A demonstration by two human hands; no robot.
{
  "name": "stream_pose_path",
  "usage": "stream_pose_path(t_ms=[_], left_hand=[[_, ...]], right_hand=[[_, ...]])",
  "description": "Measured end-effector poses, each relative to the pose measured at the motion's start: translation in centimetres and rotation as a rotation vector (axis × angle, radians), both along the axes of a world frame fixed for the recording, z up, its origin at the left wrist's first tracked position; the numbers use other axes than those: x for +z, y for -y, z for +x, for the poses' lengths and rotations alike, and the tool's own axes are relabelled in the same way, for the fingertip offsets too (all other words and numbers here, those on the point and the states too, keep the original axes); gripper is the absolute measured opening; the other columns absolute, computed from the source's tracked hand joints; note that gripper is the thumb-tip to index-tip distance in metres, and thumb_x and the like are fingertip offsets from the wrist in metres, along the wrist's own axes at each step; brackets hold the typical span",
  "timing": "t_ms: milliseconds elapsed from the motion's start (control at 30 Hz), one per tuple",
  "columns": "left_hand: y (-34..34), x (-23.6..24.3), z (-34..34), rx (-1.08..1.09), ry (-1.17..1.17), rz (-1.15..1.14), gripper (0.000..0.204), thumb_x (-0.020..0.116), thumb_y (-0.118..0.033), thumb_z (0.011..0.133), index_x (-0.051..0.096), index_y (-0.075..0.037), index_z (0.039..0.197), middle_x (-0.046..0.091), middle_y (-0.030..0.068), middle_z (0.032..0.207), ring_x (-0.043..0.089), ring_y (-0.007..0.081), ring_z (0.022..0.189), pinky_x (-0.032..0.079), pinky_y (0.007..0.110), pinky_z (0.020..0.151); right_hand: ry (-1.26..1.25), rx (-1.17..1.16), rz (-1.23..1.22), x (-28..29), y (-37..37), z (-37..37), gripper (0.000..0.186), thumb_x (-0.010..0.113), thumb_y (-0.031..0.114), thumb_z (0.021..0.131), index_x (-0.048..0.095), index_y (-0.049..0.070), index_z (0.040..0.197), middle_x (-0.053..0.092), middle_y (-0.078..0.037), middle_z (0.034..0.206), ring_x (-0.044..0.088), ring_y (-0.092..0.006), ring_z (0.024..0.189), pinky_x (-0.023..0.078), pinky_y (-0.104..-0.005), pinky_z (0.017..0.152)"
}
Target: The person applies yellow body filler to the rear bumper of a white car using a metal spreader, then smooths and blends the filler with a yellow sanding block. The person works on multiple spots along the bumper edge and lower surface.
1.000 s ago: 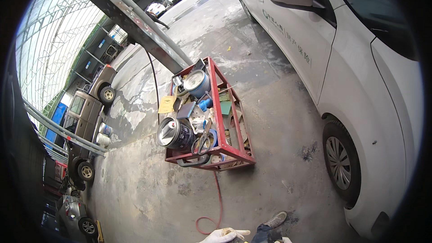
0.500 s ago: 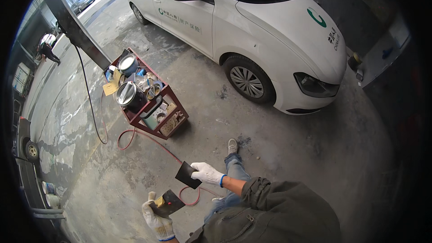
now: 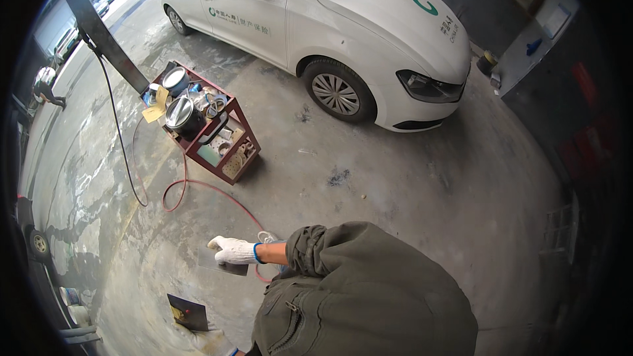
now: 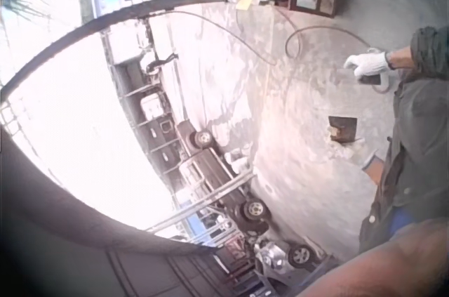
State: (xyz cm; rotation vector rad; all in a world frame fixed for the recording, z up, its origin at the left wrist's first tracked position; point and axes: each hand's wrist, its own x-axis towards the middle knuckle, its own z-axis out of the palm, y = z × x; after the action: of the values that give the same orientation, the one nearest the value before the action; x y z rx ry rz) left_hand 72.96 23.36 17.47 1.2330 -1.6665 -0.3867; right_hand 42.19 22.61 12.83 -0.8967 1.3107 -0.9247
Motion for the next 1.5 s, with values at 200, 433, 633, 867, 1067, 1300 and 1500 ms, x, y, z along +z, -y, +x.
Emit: stream_pose_path(t_ms=[200, 433, 633, 867, 1067, 1300, 1500], left_hand=[[8.7, 1.4, 3.4, 0.065, -0.027, 0.188, 0.045, 0.069, -0.013, 0.1, 0.055, 0.002, 0.14, 0.065, 0.0211, 0.136, 0.064, 0.0329, 0.121, 0.051, 0.044, 0.107], [22.5, 3.1, 8.8, 0.098, 0.04, 0.327, 0.033, 0.065, -0.018, 0.103, 0.065, 0.004, 0.127, 0.069, 0.0209, 0.131, 0.066, 0.0312, 0.119, 0.051, 0.042, 0.107], [32.7, 6.5, 8.5, -0.003, -0.126, 0.215, 0.027, 0.062, -0.013, 0.105, 0.066, 0.004, 0.125, 0.071, 0.0172, 0.115, 0.068, 0.0286, 0.107, 0.054, 0.036, 0.097], [43.2, 10.0, 12.7, 0.101, -0.974, 0.535, 0.035, 0.061, -0.032, 0.107, 0.066, -0.002, 0.124, 0.07, 0.0106, 0.121, 0.068, 0.0227, 0.106, 0.058, 0.041, 0.094], [53.9, 9.2, 20.8, 0.154, -0.888, 0.399, 0.028, 0.06, -0.026, 0.109, 0.07, 0.001, 0.112, 0.074, 0.0082, 0.103, 0.068, 0.014, 0.092, 0.056, 0.03, 0.086], [65.6, 11.5, 28.2, 0.118, -0.815, 0.389, 0.031, 0.059, -0.029, 0.11, 0.07, 0.001, 0.111, 0.073, 0.0048, 0.104, 0.065, 0.0119, 0.094, 0.052, 0.029, 0.09], [77.2, 10.4, 30.1, 0.167, -0.852, 0.397, 0.032, 0.055, -0.028, 0.111, 0.07, 0.0, 0.115, 0.069, 0.0036, 0.105, 0.061, 0.0103, 0.097, 0.049, 0.028, 0.091]], right_hand=[[0.097, 0.113, 0.058, -1.5, 9.0, 4.3, 0.089, 0.075, 0.058, 0.086, 0.049, 0.001, 0.15, 0.061, -0.02, 0.14, 0.06, -0.0315, 0.123, 0.047, -0.0403, 0.103], [0.345, 0.223, 0.039, -1.6, 22.5, 7.1, 0.079, 0.074, 0.045, 0.088, 0.049, 0.001, 0.149, 0.061, -0.015, 0.123, 0.059, -0.0202, 0.098, 0.05, -0.0343, 0.071], [0.903, -0.09, 0.151, 2.3, 31.3, 8.0, 0.038, 0.064, 0.034, 0.092, 0.062, 0.004, 0.116, 0.066, -0.005, 0.099, 0.061, -0.019, 0.087, 0.052, -0.0363, 0.073], [0.387, -0.29, -0.049, 4.8, 43.6, 15.1, 0.027, 0.063, 0.021, 0.099, 0.073, 0.001, 0.115, 0.072, -0.007, 0.113, 0.065, -0.0157, 0.104, 0.051, -0.0324, 0.094], [0.398, -0.084, -0.294, 11.2, 55.9, 24.3, 0.033, 0.069, 0.011, 0.096, 0.063, -0.003, 0.126, 0.068, -0.004, 0.111, 0.062, -0.0079, 0.096, 0.052, -0.0258, 0.086], [0.195, -0.199, -0.414, 13.8, 69.6, 36.9, 0.019, 0.071, 0.013, 0.099, 0.068, -0.004, 0.108, 0.071, -0.002, 0.093, 0.061, -0.0051, 0.083, 0.053, -0.0242, 0.075], [0.279, -0.156, -0.256, 13.2, 79.5, 44.0, 0.024, 0.071, 0.01, 0.099, 0.069, -0.007, 0.115, 0.076, -0.008, 0.102, 0.069, -0.0092, 0.088, 0.058, -0.0268, 0.078]])
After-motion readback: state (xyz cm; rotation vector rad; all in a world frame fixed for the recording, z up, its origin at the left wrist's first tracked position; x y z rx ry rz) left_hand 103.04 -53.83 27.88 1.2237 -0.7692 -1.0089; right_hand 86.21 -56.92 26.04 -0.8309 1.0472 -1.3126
